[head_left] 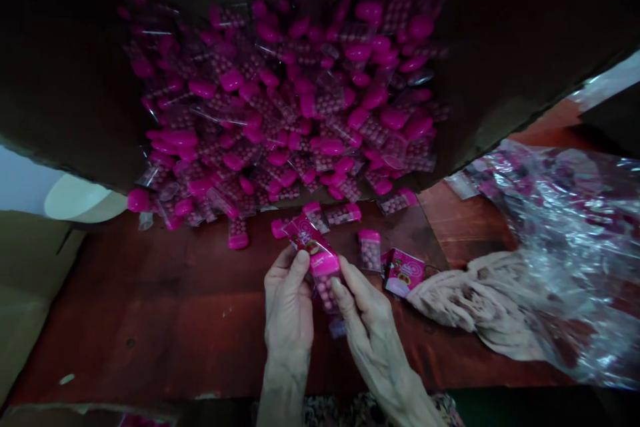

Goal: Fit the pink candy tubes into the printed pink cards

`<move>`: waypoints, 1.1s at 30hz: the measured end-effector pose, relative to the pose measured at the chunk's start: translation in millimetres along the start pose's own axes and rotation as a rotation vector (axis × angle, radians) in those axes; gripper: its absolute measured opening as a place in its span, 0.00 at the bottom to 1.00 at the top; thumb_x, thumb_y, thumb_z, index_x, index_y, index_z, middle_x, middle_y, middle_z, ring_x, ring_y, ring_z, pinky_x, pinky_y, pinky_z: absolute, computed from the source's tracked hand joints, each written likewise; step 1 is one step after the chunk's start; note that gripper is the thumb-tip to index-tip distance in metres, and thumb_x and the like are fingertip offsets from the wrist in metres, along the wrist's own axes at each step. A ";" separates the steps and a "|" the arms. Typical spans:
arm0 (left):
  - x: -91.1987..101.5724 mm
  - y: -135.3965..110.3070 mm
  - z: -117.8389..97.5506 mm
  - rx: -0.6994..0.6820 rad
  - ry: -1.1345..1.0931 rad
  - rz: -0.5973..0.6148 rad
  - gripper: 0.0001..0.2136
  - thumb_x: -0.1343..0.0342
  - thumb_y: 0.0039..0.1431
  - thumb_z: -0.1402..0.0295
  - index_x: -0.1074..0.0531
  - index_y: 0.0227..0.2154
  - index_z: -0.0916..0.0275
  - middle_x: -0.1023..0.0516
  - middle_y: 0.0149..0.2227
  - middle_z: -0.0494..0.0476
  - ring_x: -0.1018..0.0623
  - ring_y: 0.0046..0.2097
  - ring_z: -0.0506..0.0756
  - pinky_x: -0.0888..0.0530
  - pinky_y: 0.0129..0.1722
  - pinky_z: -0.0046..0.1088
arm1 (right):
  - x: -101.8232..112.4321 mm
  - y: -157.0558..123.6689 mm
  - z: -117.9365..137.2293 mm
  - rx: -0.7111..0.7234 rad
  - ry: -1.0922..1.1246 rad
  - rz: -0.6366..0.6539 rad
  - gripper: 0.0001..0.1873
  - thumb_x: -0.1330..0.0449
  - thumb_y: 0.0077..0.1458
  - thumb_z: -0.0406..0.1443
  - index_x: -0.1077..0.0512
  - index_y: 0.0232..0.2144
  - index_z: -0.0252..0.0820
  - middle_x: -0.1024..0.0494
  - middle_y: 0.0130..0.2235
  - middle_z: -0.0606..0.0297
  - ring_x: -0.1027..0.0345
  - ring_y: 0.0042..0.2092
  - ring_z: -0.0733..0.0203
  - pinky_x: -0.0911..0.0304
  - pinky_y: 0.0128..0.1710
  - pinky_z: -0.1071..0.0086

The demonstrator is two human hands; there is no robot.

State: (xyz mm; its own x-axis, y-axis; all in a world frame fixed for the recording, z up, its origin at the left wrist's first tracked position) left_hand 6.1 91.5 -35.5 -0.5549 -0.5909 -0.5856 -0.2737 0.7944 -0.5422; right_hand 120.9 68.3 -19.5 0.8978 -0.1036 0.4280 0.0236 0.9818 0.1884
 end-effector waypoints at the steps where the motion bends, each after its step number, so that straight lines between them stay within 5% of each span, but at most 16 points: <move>1: -1.4 -1.2 1.7 0.007 0.002 -0.004 0.09 0.33 0.38 0.72 0.25 0.26 0.63 0.21 0.26 0.52 0.24 0.28 0.49 0.29 0.32 0.25 | -0.1 -0.6 0.5 0.018 0.000 -0.020 0.20 0.50 0.59 0.33 0.33 0.52 0.38 0.24 0.49 0.54 0.30 0.50 0.54 0.33 0.49 0.61; 6: -10.7 -6.2 11.2 0.102 0.004 -0.020 0.11 0.32 0.38 0.68 0.27 0.26 0.64 0.22 0.23 0.51 0.27 0.21 0.47 0.31 0.24 0.23 | 3.1 2.9 2.6 0.003 0.078 -0.085 0.20 0.50 0.58 0.32 0.33 0.53 0.39 0.26 0.51 0.53 0.30 0.50 0.53 0.33 0.48 0.61; 12: -45.6 -10.5 2.4 0.109 0.081 0.185 0.12 0.34 0.42 0.64 0.27 0.28 0.64 0.23 0.20 0.51 0.29 0.19 0.47 0.29 0.23 0.24 | 22.5 24.1 6.5 -0.204 0.431 -0.121 0.24 0.47 0.58 0.36 0.38 0.56 0.38 0.21 0.39 0.59 0.24 0.36 0.62 0.27 0.34 0.73; 19: -76.7 -27.9 -10.1 -0.035 0.133 0.345 0.10 0.32 0.39 0.70 0.24 0.28 0.64 0.19 0.28 0.58 0.22 0.29 0.53 0.26 0.29 0.26 | 48.7 30.3 31.6 0.047 0.294 -0.223 0.30 0.47 0.58 0.31 0.49 0.61 0.48 0.23 0.36 0.67 0.26 0.36 0.67 0.30 0.36 0.78; 25: -71.2 -28.9 1.0 0.017 0.115 0.284 0.08 0.34 0.42 0.70 0.24 0.28 0.65 0.19 0.27 0.59 0.22 0.27 0.52 0.26 0.27 0.25 | 50.8 23.4 33.9 0.087 0.166 -0.303 0.32 0.47 0.58 0.29 0.51 0.62 0.44 0.22 0.41 0.61 0.25 0.39 0.64 0.29 0.38 0.75; 30: -68.6 -27.1 1.3 0.063 0.194 0.317 0.10 0.34 0.43 0.68 0.23 0.30 0.67 0.20 0.28 0.59 0.27 0.21 0.46 0.33 0.19 0.18 | 45.9 31.9 25.7 -0.080 0.502 -0.133 0.31 0.45 0.57 0.34 0.49 0.61 0.40 0.23 0.33 0.64 0.25 0.32 0.63 0.28 0.31 0.73; 33: -64.0 -29.9 6.1 0.080 0.236 0.268 0.07 0.36 0.45 0.70 0.23 0.28 0.67 0.20 0.25 0.57 0.29 0.20 0.45 0.34 0.19 0.18 | 45.9 31.3 22.3 -0.118 0.518 -0.112 0.31 0.45 0.57 0.34 0.49 0.60 0.40 0.23 0.32 0.64 0.26 0.31 0.63 0.28 0.30 0.73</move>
State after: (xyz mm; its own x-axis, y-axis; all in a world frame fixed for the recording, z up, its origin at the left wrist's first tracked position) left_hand 54.7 104.7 14.5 -0.7674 -0.3066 -0.5632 -0.0363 0.8976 -0.4393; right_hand 153.1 90.8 25.8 0.9856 -0.1456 -0.0859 0.1536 0.9836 0.0945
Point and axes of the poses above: each hand's wrist, its own y-axis towards the middle knuckle, its own x-axis out of the back of the hand, z = x × y, the point moved 6 cm from there along y, towards the middle knuckle
